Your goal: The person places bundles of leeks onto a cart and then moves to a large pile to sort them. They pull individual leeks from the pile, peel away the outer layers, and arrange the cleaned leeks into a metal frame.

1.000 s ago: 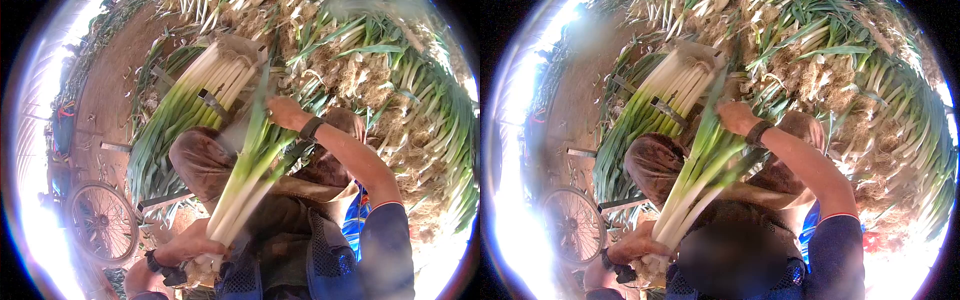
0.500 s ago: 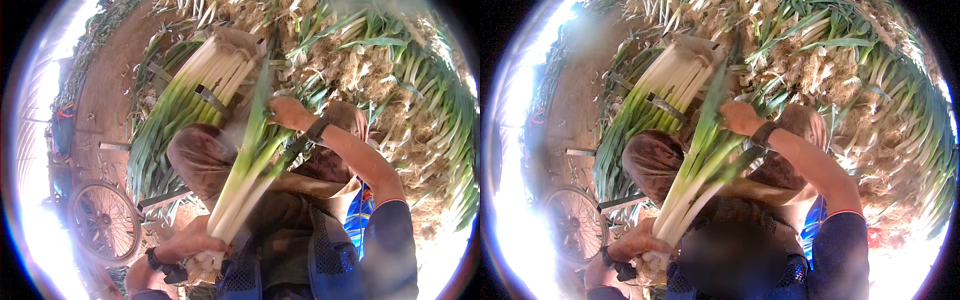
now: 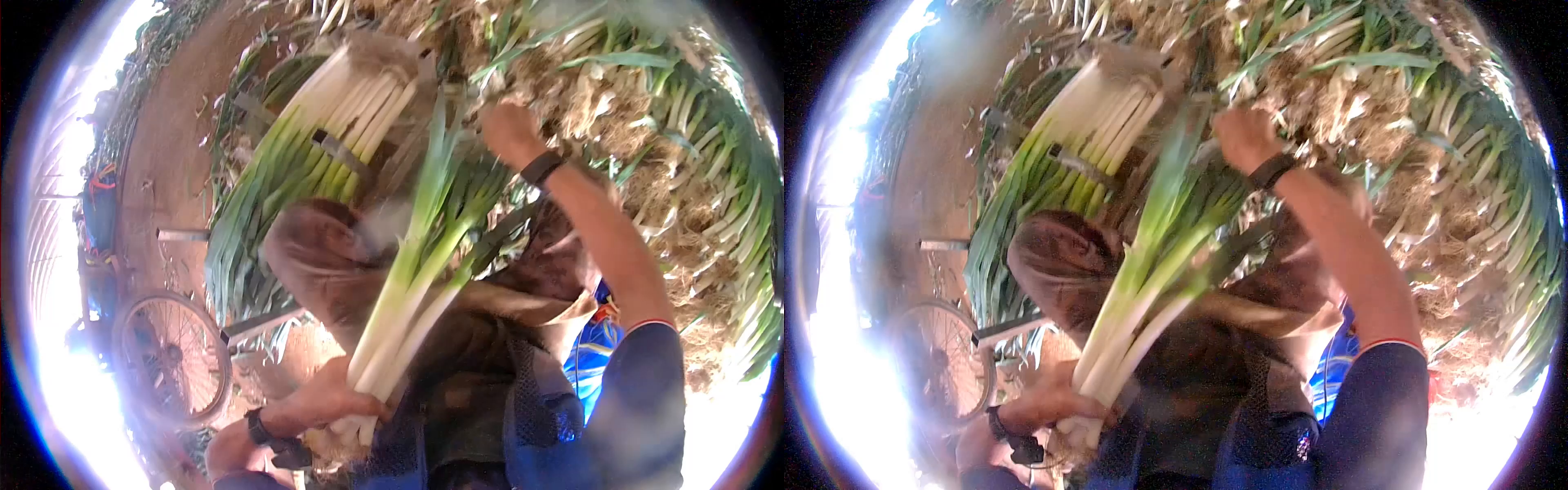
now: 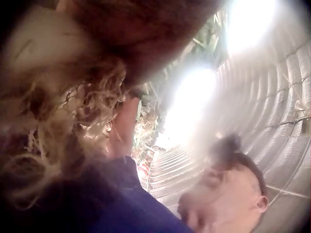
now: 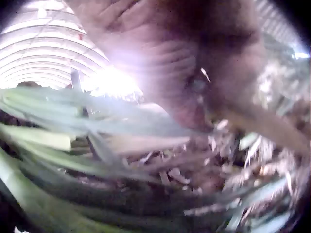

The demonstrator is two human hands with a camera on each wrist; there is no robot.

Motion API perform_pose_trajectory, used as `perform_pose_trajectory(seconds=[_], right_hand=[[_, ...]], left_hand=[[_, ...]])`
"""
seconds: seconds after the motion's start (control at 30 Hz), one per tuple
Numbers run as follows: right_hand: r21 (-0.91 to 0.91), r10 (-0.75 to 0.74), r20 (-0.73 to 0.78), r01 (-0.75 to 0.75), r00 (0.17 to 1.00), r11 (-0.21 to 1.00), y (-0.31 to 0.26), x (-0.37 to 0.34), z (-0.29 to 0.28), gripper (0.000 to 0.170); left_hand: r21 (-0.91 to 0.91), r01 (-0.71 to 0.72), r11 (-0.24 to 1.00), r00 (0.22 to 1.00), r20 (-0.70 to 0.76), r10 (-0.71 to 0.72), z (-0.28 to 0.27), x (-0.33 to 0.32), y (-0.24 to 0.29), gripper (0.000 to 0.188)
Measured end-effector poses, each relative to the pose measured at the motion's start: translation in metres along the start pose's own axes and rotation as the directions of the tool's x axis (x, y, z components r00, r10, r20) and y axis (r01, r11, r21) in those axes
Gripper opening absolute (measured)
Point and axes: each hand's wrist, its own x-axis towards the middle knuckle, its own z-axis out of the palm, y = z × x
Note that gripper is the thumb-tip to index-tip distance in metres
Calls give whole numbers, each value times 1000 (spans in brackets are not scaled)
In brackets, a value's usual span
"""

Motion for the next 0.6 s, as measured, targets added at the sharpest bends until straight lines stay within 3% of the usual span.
perform_pose_trajectory(seconds=[0.03, 0.1, 0.17, 0.23, 0.3, 0.37, 0.43, 0.47, 0.5, 0.53, 0.57, 0.6], right_hand=[[43, -5, -40, 7, 999, 999, 9, -1, -7, 27], [11, -4, -398, 9, 917, 1000, 11, -13, -28, 54], [142, -153, -618, 301, 771, 943, 13, -13, -48, 78], [273, -350, -431, 490, 832, 828, -9, -44, -74, 83], [353, -700, -361, 785, 616, 509, -23, -69, -55, 86], [620, -701, -264, 673, 663, 403, -76, -115, -53, 78], [159, -705, -417, 810, 573, 565, -117, -154, -40, 71], [157, -708, -418, 813, 569, 560, -135, -165, -30, 71], [177, -644, -537, 819, 545, 545, -151, -172, -26, 70], [191, -568, -646, 829, 510, 526, -159, -175, -23, 69], [180, -573, -649, 833, 500, 523, -158, -171, -20, 69], [297, -598, -589, 834, 543, 464, -154, -161, -28, 65]], left_hand=[[-9, 33, 999, 999, 3, -33, -3, 1, -1, 44], [-279, 178, 944, 982, 119, -150, -10, 10, -6, 54], [-298, 177, 938, 981, 131, -144, -10, 20, 4, 54], [-268, 57, 962, 997, 64, -41, -10, 27, 4, 56], [-280, 32, 959, 998, 54, -18, -10, 26, 9, 58], [-345, 83, 935, 994, 95, -53, -12, 24, 10, 60], [-315, 73, 946, 996, 71, -53, -12, 23, 13, 59], [-282, 69, 957, 997, 55, -56, -12, 24, 14, 57], [-285, 63, 956, 997, 50, -51, -11, 25, 16, 57], [-244, -100, 965, 995, -7, 101, -9, 26, 18, 49], [-192, -259, 946, 966, -57, 253, -11, 28, 20, 41], [46, -157, 987, 982, -96, 161, -22, 17, 34, 41]])
